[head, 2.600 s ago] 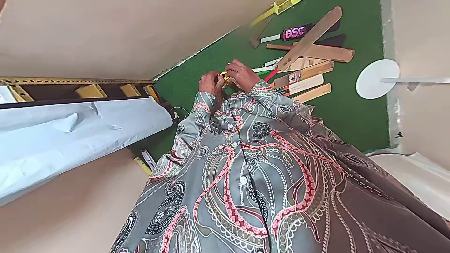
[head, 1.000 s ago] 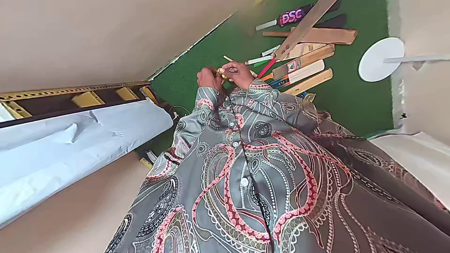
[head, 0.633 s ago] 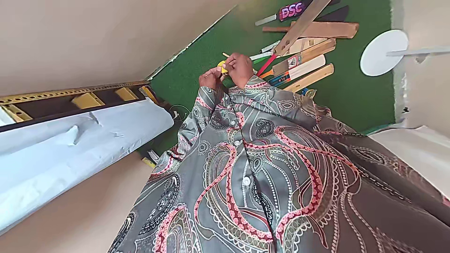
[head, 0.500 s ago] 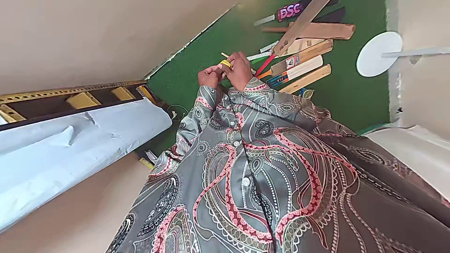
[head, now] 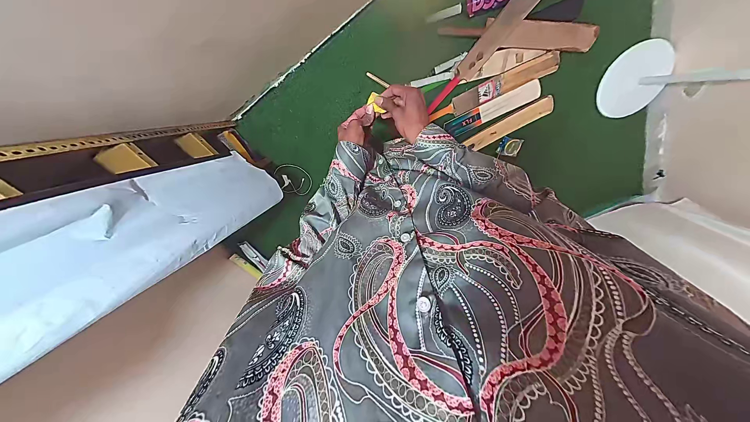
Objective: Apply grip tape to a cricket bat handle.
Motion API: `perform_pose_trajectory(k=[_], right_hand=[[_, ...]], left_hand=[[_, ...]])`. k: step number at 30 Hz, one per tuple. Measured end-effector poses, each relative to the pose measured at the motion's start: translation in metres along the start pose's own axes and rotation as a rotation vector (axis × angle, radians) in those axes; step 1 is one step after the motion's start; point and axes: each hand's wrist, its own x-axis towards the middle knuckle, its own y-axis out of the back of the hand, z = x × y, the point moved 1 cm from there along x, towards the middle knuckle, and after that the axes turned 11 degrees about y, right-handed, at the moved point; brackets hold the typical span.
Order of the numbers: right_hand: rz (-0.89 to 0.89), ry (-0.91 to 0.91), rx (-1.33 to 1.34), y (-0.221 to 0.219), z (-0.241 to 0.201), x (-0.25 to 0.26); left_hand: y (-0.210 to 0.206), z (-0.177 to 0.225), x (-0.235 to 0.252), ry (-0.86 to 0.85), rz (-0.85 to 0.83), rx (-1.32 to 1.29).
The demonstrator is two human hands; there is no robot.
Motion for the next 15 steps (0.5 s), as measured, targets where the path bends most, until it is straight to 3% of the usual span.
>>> perform_pose_trajectory(k=[4,10,12,15], right_hand=[[0.123,0.08,-0.146,0.004,-0.008,-0.004],[0.08,-0.129,-0.047,0.004,-0.02,-0.001],[0.084,-0.167,0.074,0.001,-0.012,0.002],[0.148,-0.336,0.479,-0.007,0.004,0.0]], left_hand=[[-0.005,0.009,-0.012,-0.021,0.047,0.039],[-0.011,-0.001,-0.003,-0.004,0.087,-0.022],[-0.013,-0.002,-0.004,0.039,0.083,-0.059],[-0.003,-0.007,-0.004,0.126,-0.02,-0.081]])
